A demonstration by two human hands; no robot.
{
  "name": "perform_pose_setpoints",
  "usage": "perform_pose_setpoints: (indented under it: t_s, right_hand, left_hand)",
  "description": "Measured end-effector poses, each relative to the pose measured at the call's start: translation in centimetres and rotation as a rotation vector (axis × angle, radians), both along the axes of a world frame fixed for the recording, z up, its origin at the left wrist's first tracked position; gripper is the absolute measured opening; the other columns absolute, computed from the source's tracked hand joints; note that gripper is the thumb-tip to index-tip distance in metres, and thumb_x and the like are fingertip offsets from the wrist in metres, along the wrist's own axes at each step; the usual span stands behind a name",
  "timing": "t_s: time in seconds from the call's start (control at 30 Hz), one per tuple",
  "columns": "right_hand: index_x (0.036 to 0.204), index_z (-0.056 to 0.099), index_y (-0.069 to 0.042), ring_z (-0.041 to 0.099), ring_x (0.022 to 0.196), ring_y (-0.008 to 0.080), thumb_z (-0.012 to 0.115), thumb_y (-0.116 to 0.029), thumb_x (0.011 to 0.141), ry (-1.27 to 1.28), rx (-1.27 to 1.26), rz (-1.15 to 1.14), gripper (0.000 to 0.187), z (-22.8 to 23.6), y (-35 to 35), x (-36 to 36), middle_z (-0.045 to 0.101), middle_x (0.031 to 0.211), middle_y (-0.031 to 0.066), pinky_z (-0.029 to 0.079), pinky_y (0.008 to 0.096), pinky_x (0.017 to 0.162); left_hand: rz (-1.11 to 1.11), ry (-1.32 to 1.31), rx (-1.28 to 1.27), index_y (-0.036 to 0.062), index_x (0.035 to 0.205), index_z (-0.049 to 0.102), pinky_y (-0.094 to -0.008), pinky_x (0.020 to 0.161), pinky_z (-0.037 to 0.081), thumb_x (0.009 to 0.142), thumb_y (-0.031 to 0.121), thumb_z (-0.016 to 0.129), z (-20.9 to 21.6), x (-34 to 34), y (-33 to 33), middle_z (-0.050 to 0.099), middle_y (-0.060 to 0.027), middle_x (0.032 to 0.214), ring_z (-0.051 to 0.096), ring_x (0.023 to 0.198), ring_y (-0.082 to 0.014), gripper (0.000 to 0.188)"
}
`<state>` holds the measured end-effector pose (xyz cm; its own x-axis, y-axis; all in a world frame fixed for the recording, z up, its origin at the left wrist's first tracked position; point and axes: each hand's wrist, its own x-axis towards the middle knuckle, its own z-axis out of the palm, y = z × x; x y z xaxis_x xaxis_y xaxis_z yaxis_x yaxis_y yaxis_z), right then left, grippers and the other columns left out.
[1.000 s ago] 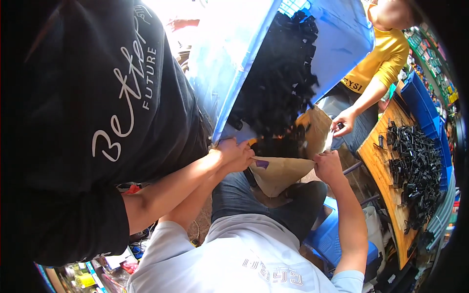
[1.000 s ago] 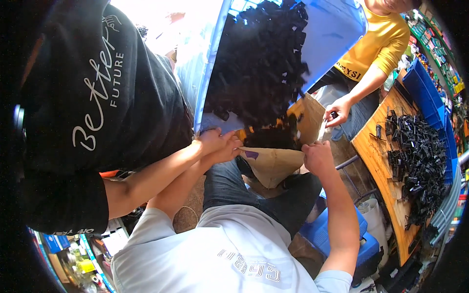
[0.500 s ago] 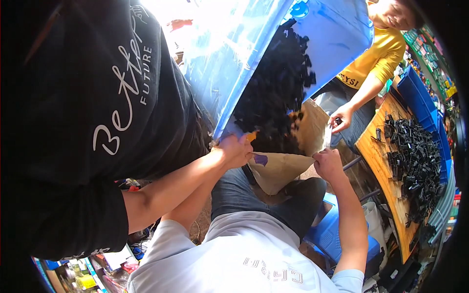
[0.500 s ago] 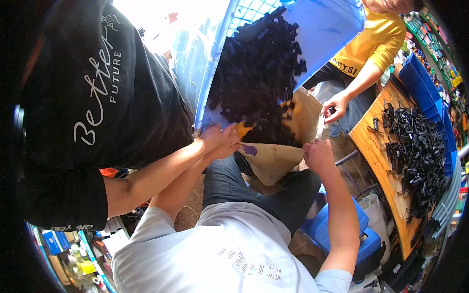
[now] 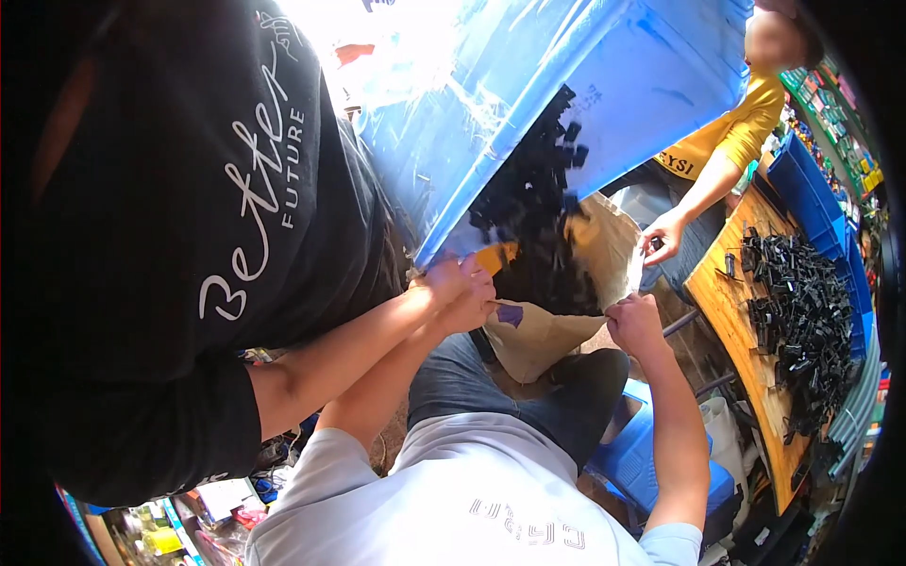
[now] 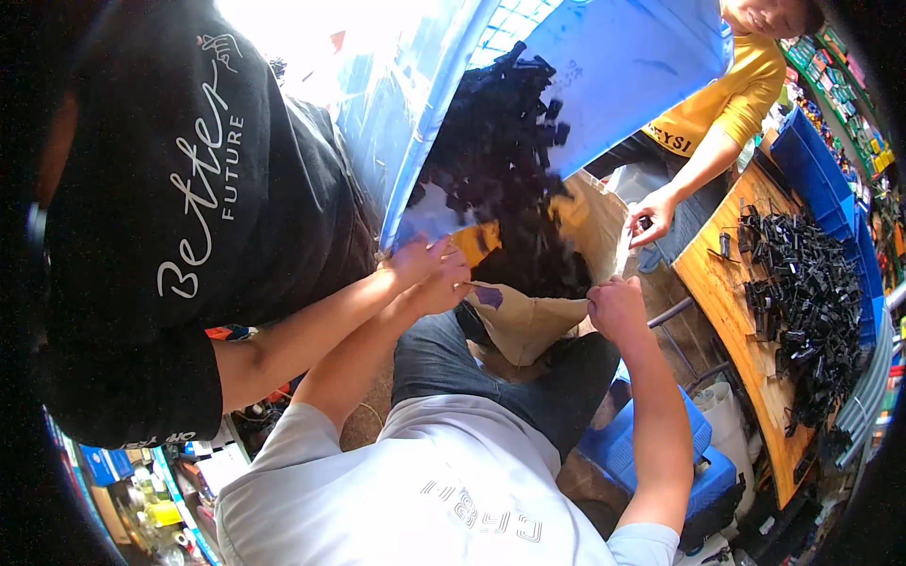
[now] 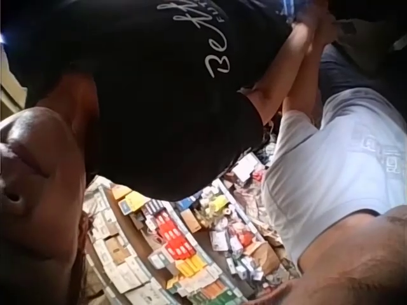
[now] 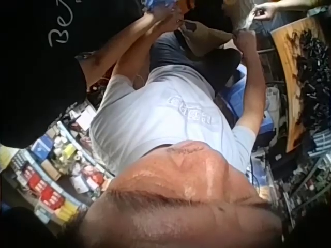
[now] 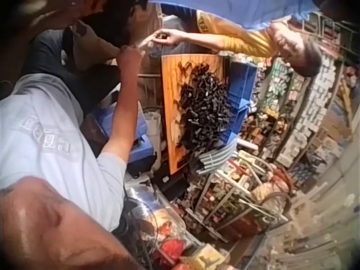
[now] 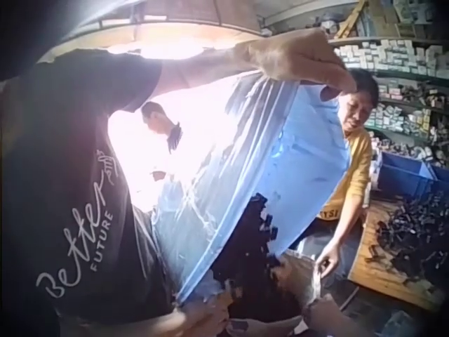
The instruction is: Sorting small black plastic components and placing them into a paper bag.
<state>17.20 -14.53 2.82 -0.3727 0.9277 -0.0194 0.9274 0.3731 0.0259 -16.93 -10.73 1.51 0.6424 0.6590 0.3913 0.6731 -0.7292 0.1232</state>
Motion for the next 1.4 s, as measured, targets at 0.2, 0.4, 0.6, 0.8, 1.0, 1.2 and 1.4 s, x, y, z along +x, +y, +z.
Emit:
perform_pose_setpoints:
  t_s: [0.2,0.4,0.6,0.8,1.0,1.2,1.4]
  right_hand:
    - [0.073,0.069,-0.014,0.061,0.089,0.0229,0.057,-0.025,0.081,0.024,0.029,-0.012,0.018,-0.1,0.3,-0.5,0.067,0.077,0.0055,0.042,0.0425,0.075]
    - [0.073,0.069,-0.016,0.061,0.085,0.0213,0.056,-0.026,0.08,0.024,0.035,-0.014,0.018,-0.5,0.2,0.1,0.067,0.079,0.0025,0.042,0.0406,0.074]
    - [0.072,0.069,-0.015,0.061,0.081,0.0214,0.059,-0.023,0.077,0.113,0.081,-0.015,0.013,-0.1,0.2,0.0,0.065,0.074,0.0021,0.042,0.04,0.071]
    - [0.069,0.068,-0.014,0.061,0.081,0.0236,0.06,-0.021,0.075,0.153,0.127,-0.003,0.012,-0.7,-0.1,0.8,0.064,0.073,0.0037,0.043,0.04,0.073]
    - [0.069,0.068,-0.014,0.06,0.081,0.0236,0.06,-0.021,0.074,0.15,0.118,-0.006,0.012,-1.1,0.0,0.8,0.065,0.075,0.0029,0.043,0.0406,0.072]
    - [0.069,0.068,-0.014,0.06,0.083,0.0222,0.06,-0.02,0.074,0.137,0.098,-0.017,0.012,-1.0,0.0,0.8,0.065,0.076,0.0021,0.043,0.0404,0.071]
    - [0.069,0.069,-0.014,0.06,0.084,0.0213,0.059,-0.02,0.074,0.135,0.1,-0.007,0.012,-1.1,0.0,1.2,0.065,0.077,0.0017,0.043,0.0394,0.071]
  left_hand:
    - [0.013,-0.077,-0.021,0.0116,0.061,0.059,-0.0442,0.082,0.042,0.069,0.02,0.064,-2.0,-0.5,0.4,0.056,-0.0064,0.07,0.055,0.086,-0.0276,0.013]
    - [-0.002,-0.061,-0.062,0.0121,0.063,0.058,-0.0433,0.079,0.041,0.071,0.014,0.064,3.0,0.4,-0.6,0.055,-0.0068,0.074,0.054,0.088,-0.0265,0.01]
    - [0.014,-0.081,-0.1,0.0126,0.062,0.057,-0.0426,0.082,0.042,0.07,0.015,0.065,-0.7,-0.5,0.7,0.053,-0.0074,0.072,0.054,0.086,-0.0278,0.012]
    - [-0.001,-0.052,-0.04,0.0145,0.067,0.06,-0.0464,0.09,0.039,0.068,0.013,0.063,1.1,0.9,0.7,0.059,-0.0067,0.079,0.053,0.099,-0.0321,0.003]
    - [-0.037,-0.184,-0.236,0.0059,0.076,0.057,-0.0383,0.076,0.046,0.069,-0.002,0.058,-0.9,0.4,0.8,0.055,-0.009,0.08,0.054,0.086,-0.0303,0.011]
    - [-0.033,-0.275,-0.284,0.0055,0.077,0.059,-0.0371,0.077,0.048,0.069,-0.003,0.058,-0.4,0.9,0.5,0.058,-0.0094,0.083,0.056,0.088,-0.0301,0.012]
    - [-0.023,-0.243,-0.236,0.0056,0.076,0.06,-0.0378,0.079,0.049,0.069,0.0,0.059,0.2,1.3,0.5,0.06,-0.0091,0.084,0.056,0.089,-0.0298,0.009]
